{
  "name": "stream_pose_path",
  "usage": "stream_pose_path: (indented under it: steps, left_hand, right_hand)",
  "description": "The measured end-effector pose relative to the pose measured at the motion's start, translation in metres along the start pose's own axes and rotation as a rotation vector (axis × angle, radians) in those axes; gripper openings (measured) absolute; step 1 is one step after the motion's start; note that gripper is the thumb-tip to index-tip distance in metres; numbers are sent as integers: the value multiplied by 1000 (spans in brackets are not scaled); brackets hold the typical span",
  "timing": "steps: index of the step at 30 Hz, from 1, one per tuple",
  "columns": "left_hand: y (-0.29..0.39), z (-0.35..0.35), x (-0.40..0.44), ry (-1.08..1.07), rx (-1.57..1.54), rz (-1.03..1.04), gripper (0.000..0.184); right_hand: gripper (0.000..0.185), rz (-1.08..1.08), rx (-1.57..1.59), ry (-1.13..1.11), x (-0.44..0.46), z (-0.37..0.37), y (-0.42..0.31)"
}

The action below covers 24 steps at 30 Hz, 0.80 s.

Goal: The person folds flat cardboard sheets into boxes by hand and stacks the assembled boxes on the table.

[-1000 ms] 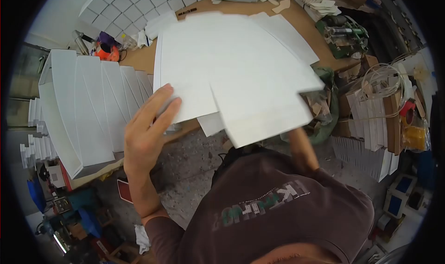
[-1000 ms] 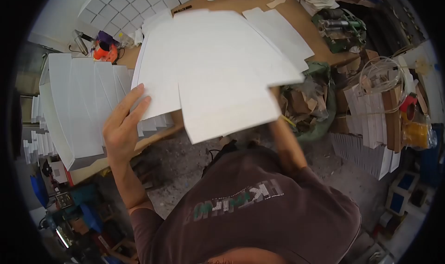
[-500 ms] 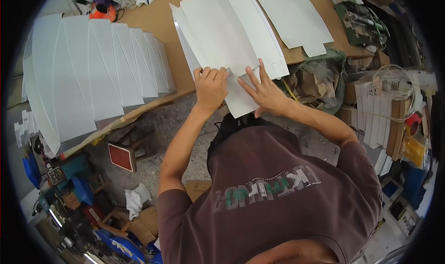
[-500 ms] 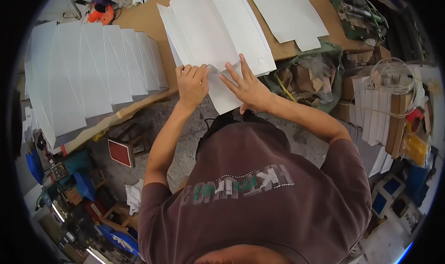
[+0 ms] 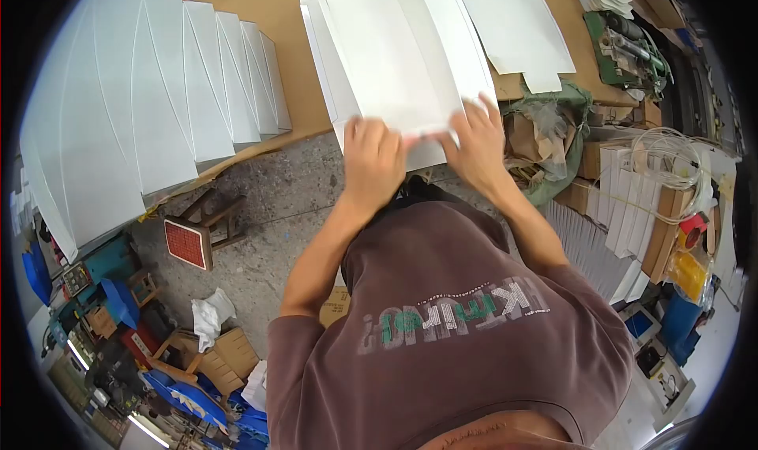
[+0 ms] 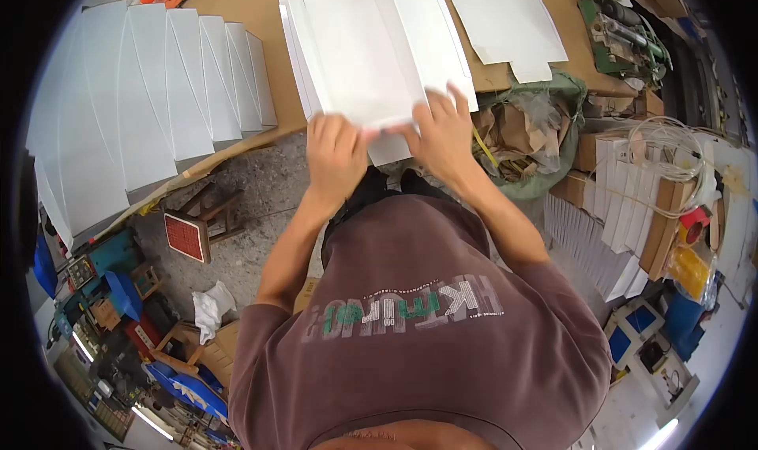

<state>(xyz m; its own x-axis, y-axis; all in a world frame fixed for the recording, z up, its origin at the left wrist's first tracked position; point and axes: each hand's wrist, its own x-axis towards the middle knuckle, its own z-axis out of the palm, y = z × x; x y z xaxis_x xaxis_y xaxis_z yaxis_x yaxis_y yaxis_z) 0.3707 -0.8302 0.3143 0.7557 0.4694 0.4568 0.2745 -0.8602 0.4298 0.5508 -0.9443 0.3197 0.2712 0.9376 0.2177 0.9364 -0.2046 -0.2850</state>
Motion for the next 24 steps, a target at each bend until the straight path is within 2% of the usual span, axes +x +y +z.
stream_pose_path:
  steps: [1, 3, 4, 6, 8, 9, 10, 11, 12, 14, 16, 17, 18, 19, 20, 22, 23, 24]
  left_hand:
    - [8, -24, -13, -92, -99, 12, 32]
    - [13, -63, 6, -140, -156, -131, 50]
    - [11, -76, 11, -179, -191, -198, 60]
    - [-60, -37, 50, 50, -397, -376, 88]
    - [-119, 11, 107, 235, -638, -472, 80]
    - [-144, 32, 110, 159, -820, -457, 80]
    - [-173, 56, 109, 76, -999, -436, 81]
    - [-170, 49, 115, 19, -1046, -324, 78]
    - [-167, 42, 121, -40, -1098, -213, 75]
    - [-104, -11, 122, 120, -1045, -34, 59]
    - [-45, -29, 122, 470, -1141, -97, 40]
    - [-48, -30, 125, 428, -1122, -192, 38]
    - [-58, -28, 133, 395, -1099, -274, 36]
    - [-91, -16, 140, 218, -890, -159, 43]
    - [-124, -5, 147, 77, -684, -17, 50]
    - [-178, 35, 146, -300, -607, -217, 46]
    - [-163, 30, 147, -424, -261, -237, 38]
    - [-144, 31, 151, -550, 89, -250, 31]
  right_hand:
    - [49, 78, 136, -234, -5, -19, 3]
    - [62, 217, 400, -680, 8, -70, 15]
    - [68, 421, 537, -543, 30, -68, 25]
    - [80, 150, 573, 97, 92, -6, 80]
    - [80, 164, 1029, 21, 169, 54, 93]
    - [75, 184, 1320, -101, 189, 70, 90]
    - [63, 108, 1321, -111, 191, 93, 83]
    - [53, 28, 1308, -128, 197, 106, 84]
    - [39, 79, 1367, -34, 171, 49, 51]
    - [35, -29, 1366, 269, 148, -35, 2]
    - [34, -54, 1449, 400, 139, -47, -4]
    - [35, -68, 1520, 390, 147, -41, 9]
    - [36, -89, 1439, 290, 162, -31, 23]
    - [37, -117, 1353, 194, 177, -21, 37]
    - [39, -130, 1108, 20, 190, 3, 51]
    - [38, -197, 610, -220, 204, 34, 56]
    - [37, -247, 365, -284, 210, 44, 55]
    - [32, -456, 339, -149, 211, 50, 62]
